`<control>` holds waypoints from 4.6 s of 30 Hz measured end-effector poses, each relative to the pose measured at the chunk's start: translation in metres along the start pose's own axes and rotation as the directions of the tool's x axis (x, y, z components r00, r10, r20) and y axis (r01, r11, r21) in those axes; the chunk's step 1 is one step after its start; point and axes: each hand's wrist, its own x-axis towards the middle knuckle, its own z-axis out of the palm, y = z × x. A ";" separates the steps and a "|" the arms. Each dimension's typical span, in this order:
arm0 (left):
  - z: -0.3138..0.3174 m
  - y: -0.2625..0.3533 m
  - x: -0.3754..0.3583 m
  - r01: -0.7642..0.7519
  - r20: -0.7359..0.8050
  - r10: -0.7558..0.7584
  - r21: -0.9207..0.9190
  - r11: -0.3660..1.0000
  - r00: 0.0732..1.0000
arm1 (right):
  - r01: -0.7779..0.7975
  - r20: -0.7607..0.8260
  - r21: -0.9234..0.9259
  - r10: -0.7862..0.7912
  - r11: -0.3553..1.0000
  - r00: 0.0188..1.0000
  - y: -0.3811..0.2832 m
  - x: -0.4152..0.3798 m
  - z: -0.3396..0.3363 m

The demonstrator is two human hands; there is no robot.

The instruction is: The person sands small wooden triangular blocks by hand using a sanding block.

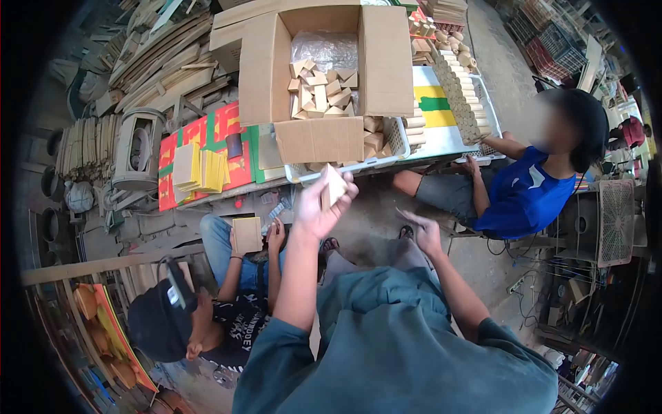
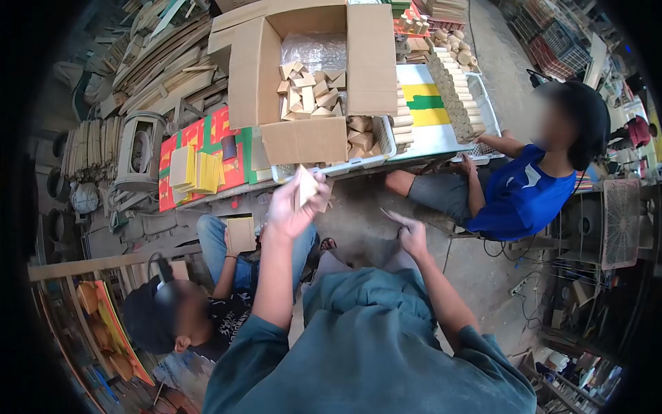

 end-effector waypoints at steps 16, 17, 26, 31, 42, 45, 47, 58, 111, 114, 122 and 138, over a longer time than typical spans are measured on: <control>-0.043 0.119 0.243 -0.244 -0.053 0.539 0.851 0.465 0.841 | -0.521 -0.238 -0.164 0.479 0.837 0.845 0.229 -0.081 0.035; -0.042 0.118 0.239 -0.247 -0.054 0.545 0.851 0.464 0.837 | -0.485 -0.226 -0.132 0.450 0.865 0.864 0.235 -0.075 0.045; -0.052 -0.003 0.168 -0.696 0.626 0.454 0.718 -0.017 0.634 | -0.148 -0.096 -0.253 0.128 0.956 0.987 0.245 -0.050 0.077; -0.071 -0.043 0.225 -0.087 0.317 0.136 0.599 -0.796 0.938 | -0.116 -0.143 -0.309 0.075 0.944 0.987 0.261 -0.055 0.089; -0.074 -0.023 0.346 0.387 -0.217 0.382 0.804 -0.452 0.898 | -0.061 -0.281 -0.230 -0.006 0.971 0.960 0.261 -0.073 0.086; -0.083 -0.031 0.336 0.315 -0.038 0.416 0.716 -0.623 0.908 | -0.045 -0.305 -0.216 -0.023 0.975 0.952 0.262 -0.076 0.080; -0.113 -0.007 0.351 0.061 0.069 0.101 0.432 -0.900 0.993 | -0.039 -0.318 -0.195 -0.026 0.980 0.948 0.263 -0.078 0.080; -0.080 -0.111 0.111 -0.254 0.443 0.263 0.807 -0.533 0.857 | -0.038 -0.352 -0.099 0.001 0.994 0.936 0.284 -0.099 0.075; -0.321 -0.284 -0.045 -0.364 0.121 0.603 0.882 0.299 0.789 | 0.177 0.121 -0.107 -0.164 0.978 0.979 0.140 -0.140 0.122; -0.341 -0.282 -0.031 -0.393 0.161 0.695 0.901 0.186 0.700 | 0.409 0.023 -0.100 -0.409 0.907 0.912 0.157 -0.145 0.127; -0.322 -0.279 -0.042 -0.346 0.102 0.660 0.904 0.251 0.745 | 0.431 0.052 -0.136 -0.428 0.892 0.902 0.138 -0.135 0.119; -0.283 -0.282 -0.052 -0.361 0.122 0.648 0.899 0.249 0.751 | 0.419 0.028 -0.047 -0.418 0.907 0.908 0.121 -0.134 0.104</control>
